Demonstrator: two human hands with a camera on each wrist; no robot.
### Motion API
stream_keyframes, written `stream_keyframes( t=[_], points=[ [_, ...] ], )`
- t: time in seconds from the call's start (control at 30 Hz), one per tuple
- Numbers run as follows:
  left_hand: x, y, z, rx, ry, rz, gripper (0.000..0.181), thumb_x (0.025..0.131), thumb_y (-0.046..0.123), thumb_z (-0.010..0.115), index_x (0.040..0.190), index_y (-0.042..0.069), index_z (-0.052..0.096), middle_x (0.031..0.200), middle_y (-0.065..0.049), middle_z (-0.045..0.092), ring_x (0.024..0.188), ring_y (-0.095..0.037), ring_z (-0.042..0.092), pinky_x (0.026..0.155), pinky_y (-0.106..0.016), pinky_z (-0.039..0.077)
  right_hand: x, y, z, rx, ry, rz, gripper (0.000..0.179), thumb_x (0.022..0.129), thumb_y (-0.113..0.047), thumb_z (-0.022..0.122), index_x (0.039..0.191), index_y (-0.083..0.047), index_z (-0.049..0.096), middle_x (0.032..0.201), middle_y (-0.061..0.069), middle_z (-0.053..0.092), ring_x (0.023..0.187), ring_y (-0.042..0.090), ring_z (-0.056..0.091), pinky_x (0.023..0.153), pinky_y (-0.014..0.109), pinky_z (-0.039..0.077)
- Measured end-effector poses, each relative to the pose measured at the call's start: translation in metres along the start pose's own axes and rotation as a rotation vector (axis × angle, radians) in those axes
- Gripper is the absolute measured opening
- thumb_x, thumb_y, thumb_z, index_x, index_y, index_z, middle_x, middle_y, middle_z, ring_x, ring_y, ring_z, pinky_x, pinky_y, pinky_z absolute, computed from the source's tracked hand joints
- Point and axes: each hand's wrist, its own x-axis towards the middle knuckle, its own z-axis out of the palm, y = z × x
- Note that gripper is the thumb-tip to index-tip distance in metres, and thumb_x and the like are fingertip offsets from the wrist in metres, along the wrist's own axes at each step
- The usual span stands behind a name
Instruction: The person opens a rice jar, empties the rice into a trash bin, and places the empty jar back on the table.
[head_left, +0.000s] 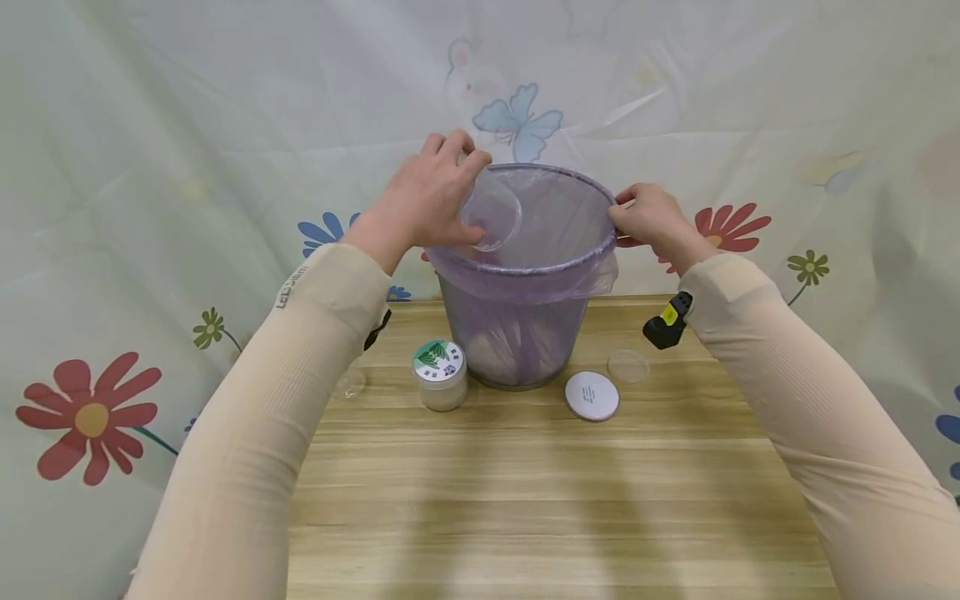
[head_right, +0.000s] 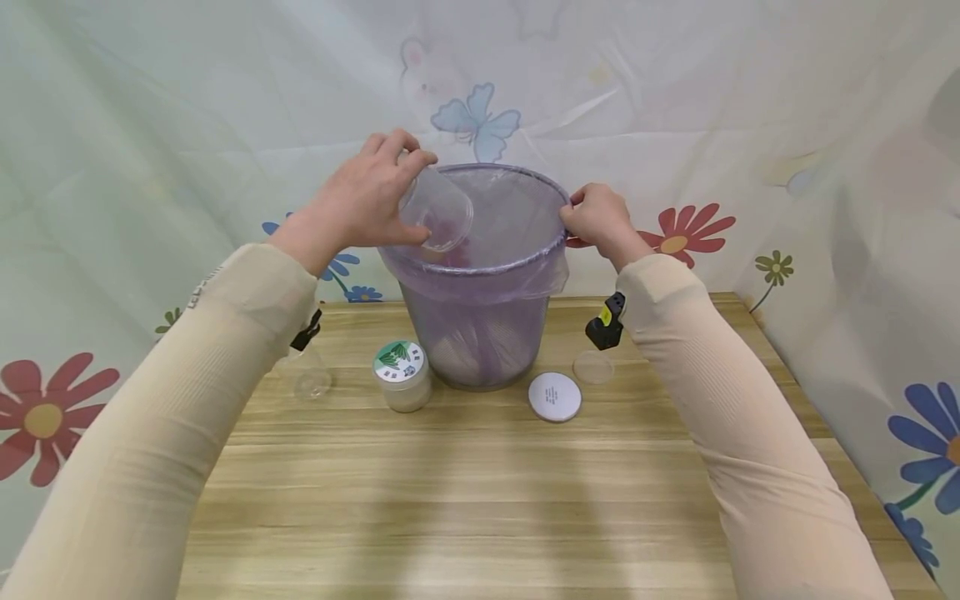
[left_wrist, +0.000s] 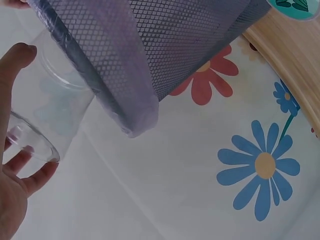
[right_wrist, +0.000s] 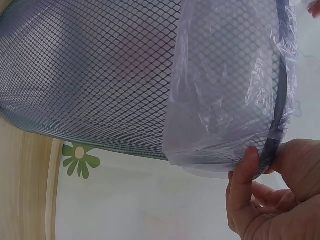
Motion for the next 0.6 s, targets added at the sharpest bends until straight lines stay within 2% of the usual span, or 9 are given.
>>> stream_keyframes(
  t=[0.23, 0.43, 0.6],
  points=[
    [0.0005, -0.0014, 0.0012, -0.033, 0.027, -0.053, 0.09, 0.076, 0.051, 0.065, 0.143, 0.009, 0.022, 0.135, -0.014, 0.035, 0.12, -0.034, 0.038, 0.089, -0.046, 0.045, 0.0, 0.0001, -0.0002, -0.002, 0.001, -0.001, 0.049, 0.091, -0.019, 0.04, 0.132, 0.007, 0.036, 0.111, 0.02, 0.049, 0.062, -0.001, 0.057, 0.065, 0.02, 0.054],
    [0.0014, 0.0005, 0.0033, -0.027, 0.032, -0.094, 0.084, 0.078, 0.054, 0.059, 0.14, 0.007, 0.026, 0.14, -0.012, 0.034, 0.118, -0.034, 0.042, 0.088, -0.046, 0.046, 0.0006, 0.001, -0.0002, -0.002, 0.003, -0.002, 0.049, 0.091, -0.019, 0.04, 0.132, 0.008, 0.036, 0.11, 0.02, 0.05, 0.061, -0.001, 0.057, 0.064, 0.02, 0.054],
    [0.0036, 0.003, 0.0037, -0.025, 0.015, -0.167, 0.082, 0.08, 0.058, 0.054, 0.141, 0.009, 0.029, 0.138, -0.012, 0.032, 0.109, -0.033, 0.049, 0.081, -0.045, 0.049, 0.0006, 0.0014, -0.0001, -0.001, 0.005, -0.006, 0.049, 0.091, -0.019, 0.04, 0.132, 0.007, 0.036, 0.108, 0.019, 0.051, 0.061, -0.001, 0.057, 0.064, 0.02, 0.054]
  ],
)
